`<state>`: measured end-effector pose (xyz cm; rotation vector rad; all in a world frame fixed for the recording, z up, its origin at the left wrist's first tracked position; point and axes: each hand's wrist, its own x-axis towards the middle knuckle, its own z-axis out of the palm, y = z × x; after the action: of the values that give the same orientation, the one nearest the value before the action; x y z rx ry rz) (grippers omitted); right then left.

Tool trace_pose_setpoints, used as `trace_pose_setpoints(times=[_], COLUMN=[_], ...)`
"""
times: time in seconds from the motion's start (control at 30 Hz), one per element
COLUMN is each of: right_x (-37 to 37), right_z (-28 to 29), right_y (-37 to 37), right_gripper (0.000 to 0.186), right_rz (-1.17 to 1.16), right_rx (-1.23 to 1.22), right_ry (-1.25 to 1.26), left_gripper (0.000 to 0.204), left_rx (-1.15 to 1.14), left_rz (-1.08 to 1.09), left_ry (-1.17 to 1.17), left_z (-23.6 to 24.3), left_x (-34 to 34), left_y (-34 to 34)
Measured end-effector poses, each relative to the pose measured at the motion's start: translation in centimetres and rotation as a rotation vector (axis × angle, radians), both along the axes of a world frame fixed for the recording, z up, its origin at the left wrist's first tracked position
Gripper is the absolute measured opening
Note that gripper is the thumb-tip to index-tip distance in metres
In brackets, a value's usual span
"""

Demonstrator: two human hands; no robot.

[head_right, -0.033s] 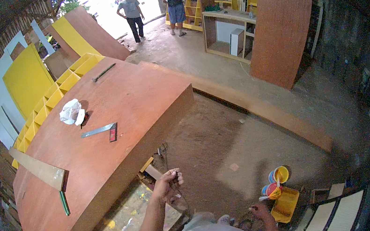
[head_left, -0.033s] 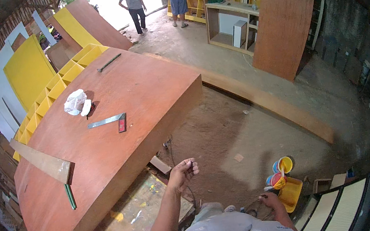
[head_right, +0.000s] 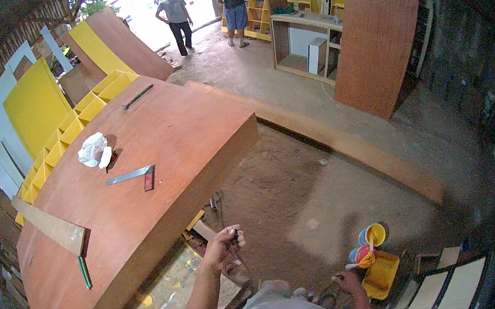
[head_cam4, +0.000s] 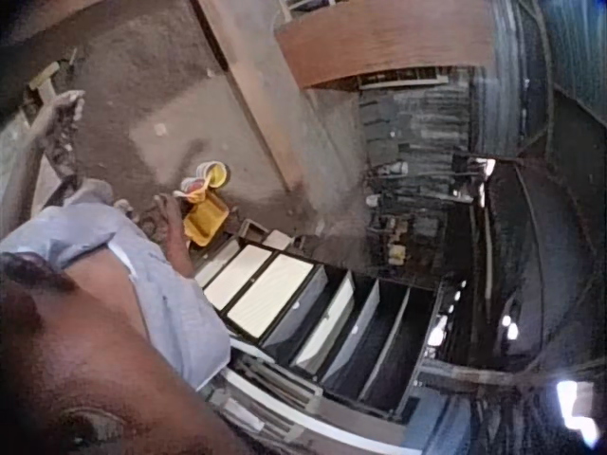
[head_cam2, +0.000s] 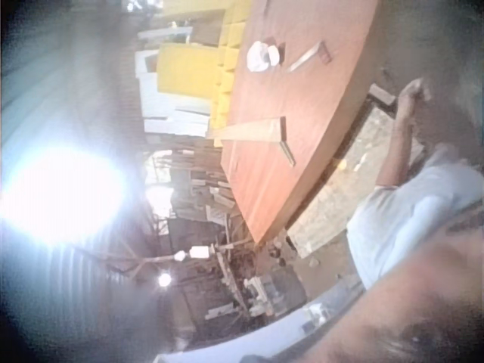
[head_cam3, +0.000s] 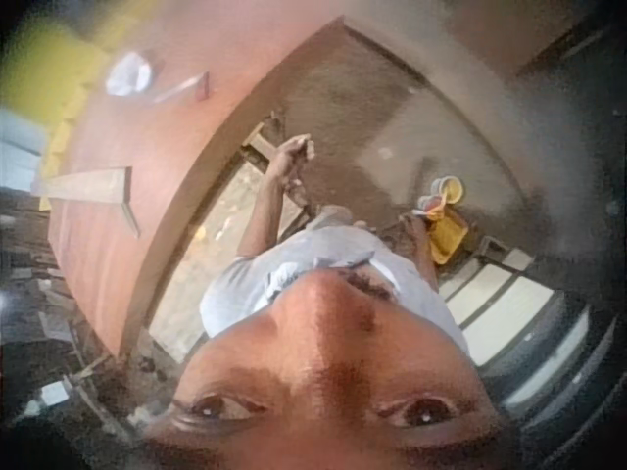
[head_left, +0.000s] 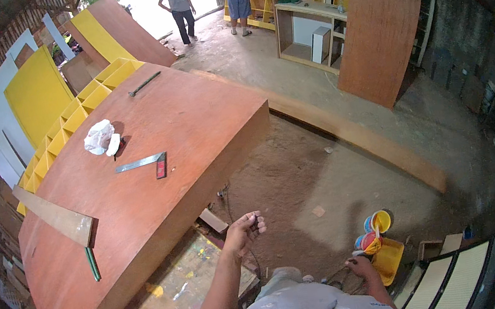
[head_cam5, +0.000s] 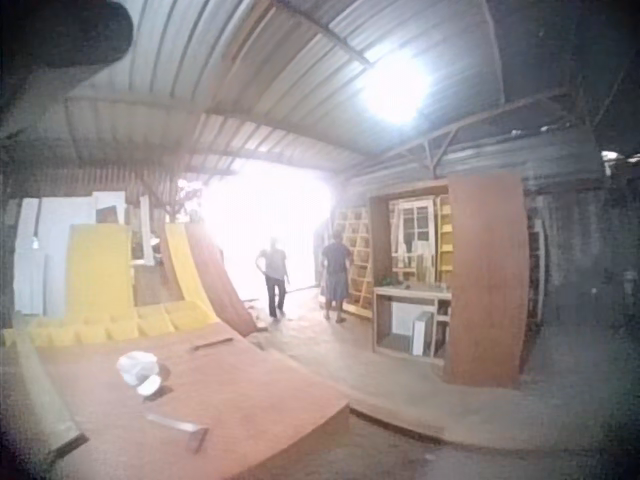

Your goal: The person positions a wooden strip across a wooden board, marks along its edge with a pencil, and hammers nails into the board using a hammer.

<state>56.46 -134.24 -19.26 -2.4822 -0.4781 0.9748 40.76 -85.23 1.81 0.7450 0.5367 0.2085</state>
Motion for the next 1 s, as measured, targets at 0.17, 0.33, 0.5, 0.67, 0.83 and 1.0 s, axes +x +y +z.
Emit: trace_pose_setpoints(times=[0.17,0.33,0.5,0.67,0.83,1.0], right_x=[7.8,16.6,26.5,35.8,41.1,43.4], right_z=[-1.0,2.5,8.9,16.5,23.7,26.9], right_y=[4.4,11.2,22.6,36.1,50.4,63.0], right_gripper=[0.054,0.056,0.044,0.039,0.033,0.03], right_rz=[0.104,0.172,0.188,0.187,0.255,0.463], right_rx=[0.11,0.23,0.286,0.446,0.593,0.702], right_ry=[0.003,-0.003,-0.161,-0.163,-0.202,-0.154], left_gripper=[0.024,0.02,0.021,0.028,0.031,0.036], left_rx=[-0.05,-0.017,-0.078,0.287,0.61,1.037], left_rz=[0.113,0.278,0.49,0.733,0.925,1.018], left_ry=[-0.044,-0.022,-0.178,0.076,0.317,0.864], left_z=[-1.4,1.0,0.9,0.7,0.6,1.9], left_x=[4.0,9.9,14.5,18.4,20.8,23.4], left_y=[2.9,8.2,18.3,28.0,37.2,43.5])
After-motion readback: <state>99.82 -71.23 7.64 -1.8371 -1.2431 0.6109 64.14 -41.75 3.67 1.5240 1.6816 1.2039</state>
